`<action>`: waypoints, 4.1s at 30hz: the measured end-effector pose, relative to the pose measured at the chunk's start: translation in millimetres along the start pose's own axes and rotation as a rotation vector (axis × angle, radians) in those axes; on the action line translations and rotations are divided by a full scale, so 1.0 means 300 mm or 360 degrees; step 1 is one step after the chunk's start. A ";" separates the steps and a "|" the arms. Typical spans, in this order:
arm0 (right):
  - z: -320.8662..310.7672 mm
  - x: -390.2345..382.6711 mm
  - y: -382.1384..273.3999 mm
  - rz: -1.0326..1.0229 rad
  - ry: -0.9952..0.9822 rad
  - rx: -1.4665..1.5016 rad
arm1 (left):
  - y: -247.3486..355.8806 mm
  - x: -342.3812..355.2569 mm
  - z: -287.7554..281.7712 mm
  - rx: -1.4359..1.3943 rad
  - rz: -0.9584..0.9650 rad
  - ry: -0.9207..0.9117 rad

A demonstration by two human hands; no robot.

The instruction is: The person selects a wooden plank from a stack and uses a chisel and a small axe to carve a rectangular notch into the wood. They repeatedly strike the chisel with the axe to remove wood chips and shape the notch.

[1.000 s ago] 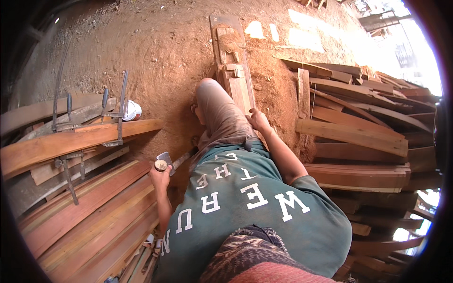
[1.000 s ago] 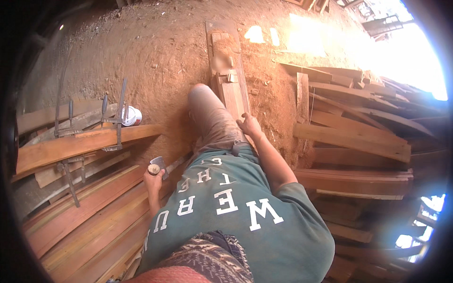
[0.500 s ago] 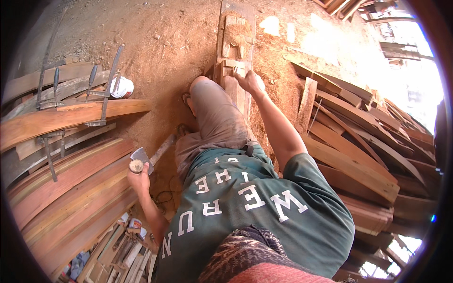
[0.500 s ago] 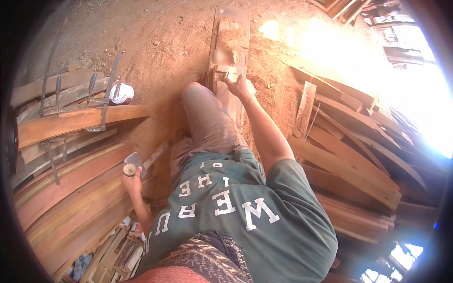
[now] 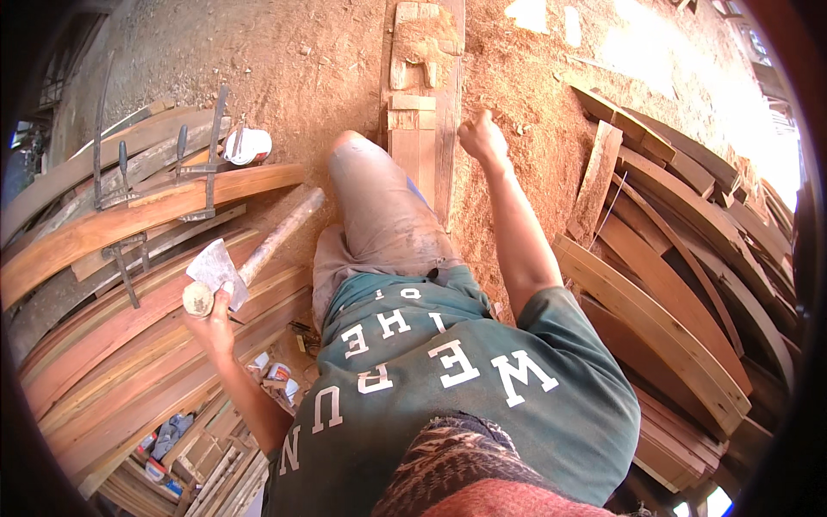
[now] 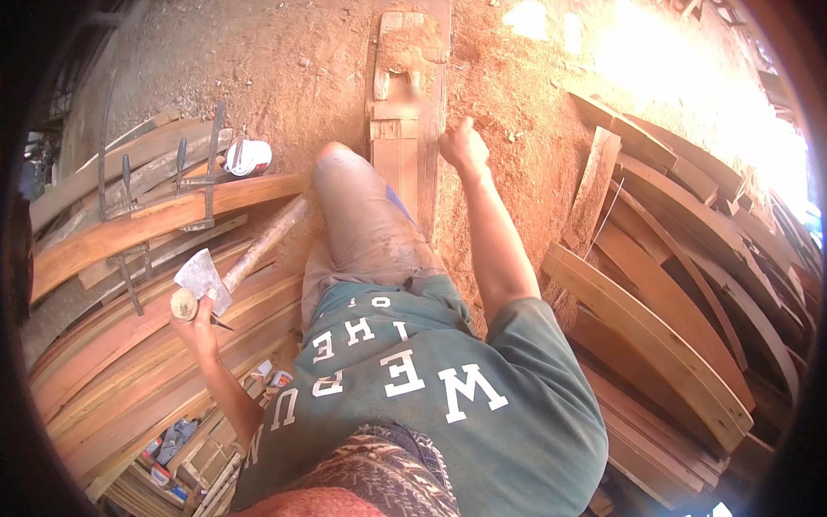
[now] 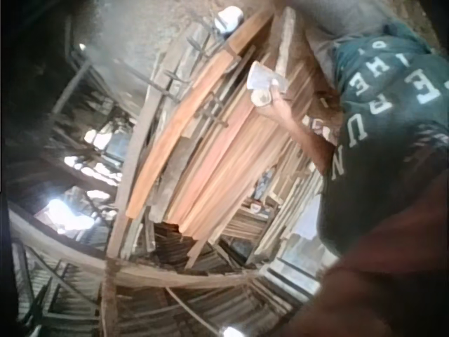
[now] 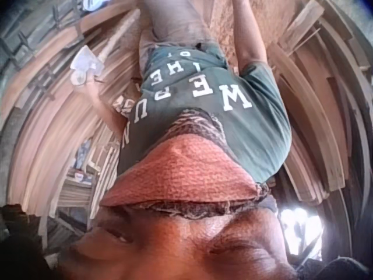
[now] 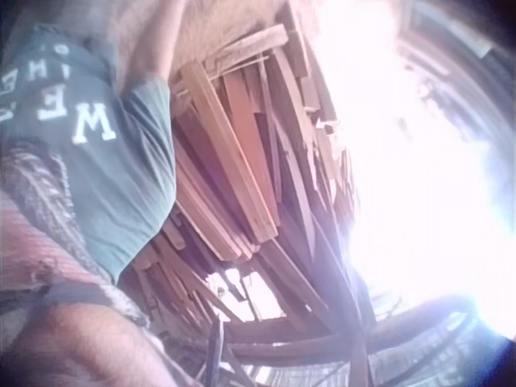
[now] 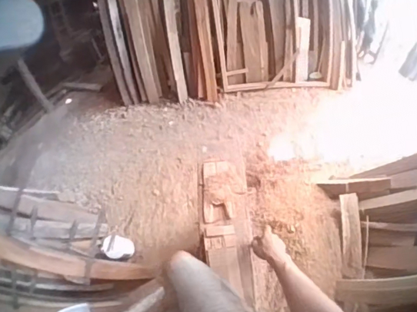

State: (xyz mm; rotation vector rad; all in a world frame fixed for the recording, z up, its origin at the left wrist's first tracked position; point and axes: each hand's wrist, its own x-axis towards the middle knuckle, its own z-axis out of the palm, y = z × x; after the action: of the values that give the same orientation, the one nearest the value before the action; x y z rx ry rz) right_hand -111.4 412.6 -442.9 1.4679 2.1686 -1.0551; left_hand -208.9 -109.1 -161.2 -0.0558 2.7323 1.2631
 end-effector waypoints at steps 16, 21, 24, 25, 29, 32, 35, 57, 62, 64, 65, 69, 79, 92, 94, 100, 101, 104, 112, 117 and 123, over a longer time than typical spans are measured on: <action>-0.082 -0.674 -0.253 -0.1470 -0.1255 0.0478 | 0.633 0.085 0.516 0.0283 0.0842 -0.1380; -0.136 -0.639 -0.049 -0.0598 -0.0730 0.1176 | 0.613 0.082 0.770 -0.0040 0.1157 -0.1217; -0.203 -0.549 0.146 -0.0246 -0.0510 0.1036 | 0.604 0.034 0.949 0.0001 0.1282 -0.1445; -0.216 -0.537 0.194 -0.0152 -0.0298 0.1130 | 0.578 0.012 1.034 -0.0024 0.1377 -0.1491; -0.259 -0.484 0.355 -0.0020 0.0118 0.1323 | 0.543 -0.035 1.330 0.0014 0.1578 -0.1618; -0.264 -0.466 0.401 0.0094 0.0257 0.1556 | 0.538 -0.017 1.488 0.0044 0.1564 -0.1695; -0.243 -0.442 0.428 0.0182 0.0295 0.1689 | 0.565 0.015 1.559 0.0174 0.1409 -0.1793; -0.512 -0.386 0.288 -0.0301 0.0882 0.1581 | 0.509 0.064 1.763 0.0021 0.1031 -0.1692; -0.473 -0.341 0.206 0.0072 0.0959 0.1086 | 0.498 0.053 1.798 0.0072 0.1090 -0.1553; -0.347 -0.320 0.182 -0.0043 0.0486 0.0323 | 0.494 0.056 1.810 0.0036 0.1168 -0.1432; -0.335 -0.314 0.197 -0.0068 0.0467 0.0460 | 0.490 0.066 1.812 0.0074 0.1172 -0.1412; -0.437 -0.323 0.206 0.0217 0.0409 0.0739 | 0.470 0.052 1.818 0.0196 0.1079 -0.1547; -0.348 -0.294 0.197 0.0235 0.0144 0.0661 | 0.462 0.049 1.820 0.0301 0.1185 -0.1470; -0.325 -0.291 0.258 0.0200 0.0058 0.0658 | 0.372 0.047 1.830 0.0523 0.1206 -0.1556; -0.350 -0.278 0.262 0.0162 0.0218 0.0763 | 0.371 0.048 1.835 0.0524 0.1191 -0.1585; -0.197 -0.242 0.319 -0.0045 0.0261 0.0411 | 0.398 0.081 1.828 0.0511 0.1202 -0.1647; -0.282 -0.287 0.210 0.0284 0.0037 0.0668 | 0.401 0.085 1.810 0.0498 0.1159 -0.1671; -0.340 -0.286 0.258 0.0261 0.0110 0.0900 | 0.401 0.091 1.795 0.0472 0.1140 -0.1645; -0.275 -0.278 0.176 0.0118 0.0107 0.0541 | 0.418 0.101 1.752 0.0386 0.1113 -0.1665; -0.337 -0.270 0.241 0.0150 0.0602 0.1024 | 0.422 0.113 1.767 0.0388 0.1099 -0.1707; -0.254 -0.247 0.243 -0.0002 0.0218 0.0370 | 0.394 0.107 1.764 0.0443 0.1202 -0.1606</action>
State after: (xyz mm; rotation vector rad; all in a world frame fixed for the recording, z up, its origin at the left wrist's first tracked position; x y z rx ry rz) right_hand -4.2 433.2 -374.4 1.6853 2.1982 -1.2778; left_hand -196.7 370.9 -415.5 1.3303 1.9677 0.6497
